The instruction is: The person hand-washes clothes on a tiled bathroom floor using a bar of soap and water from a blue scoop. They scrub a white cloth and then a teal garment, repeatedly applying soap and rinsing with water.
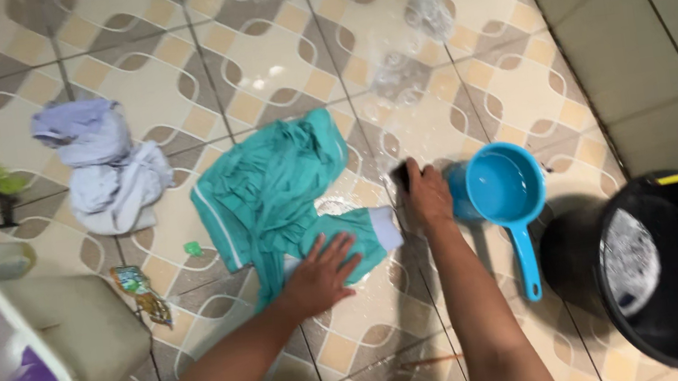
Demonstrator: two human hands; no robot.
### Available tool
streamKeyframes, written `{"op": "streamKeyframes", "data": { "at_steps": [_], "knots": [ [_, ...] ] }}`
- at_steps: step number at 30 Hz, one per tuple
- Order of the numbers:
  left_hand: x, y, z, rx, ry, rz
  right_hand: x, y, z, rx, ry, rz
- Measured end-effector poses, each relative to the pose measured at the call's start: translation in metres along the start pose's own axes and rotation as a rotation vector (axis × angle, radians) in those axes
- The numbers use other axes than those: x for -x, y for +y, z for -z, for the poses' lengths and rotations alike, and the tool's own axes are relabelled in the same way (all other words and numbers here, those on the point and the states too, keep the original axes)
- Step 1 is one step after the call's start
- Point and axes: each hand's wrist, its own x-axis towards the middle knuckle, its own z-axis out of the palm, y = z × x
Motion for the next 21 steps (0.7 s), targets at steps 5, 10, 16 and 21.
{"op": "streamKeyframes", "data": {
  "at_steps": [5, 10, 16, 21],
  "knots": [
    [0.058, 0.012, 0.015, 0.074, 0.022, 0.179, 0.018, -0.073, -0.002, -0.376, 0.18, 0.03],
    [0.097, 0.008, 0.015, 0.055, -0.193, 0.321, 0.074, -0.221, -0.034, -1.071, -0.266, 0.657],
    [0.113, -0.006, -0.022, 0.117, -0.172, 0.403, 0.101, -0.322, -0.038, -0.406, -0.275, 0.375],
    [0.094, -0.01, -0.032, 0.081, -0.132, 0.314, 0.103, -0.346, -0.062, -0.33, -0.213, 0.524]
  ]
}}
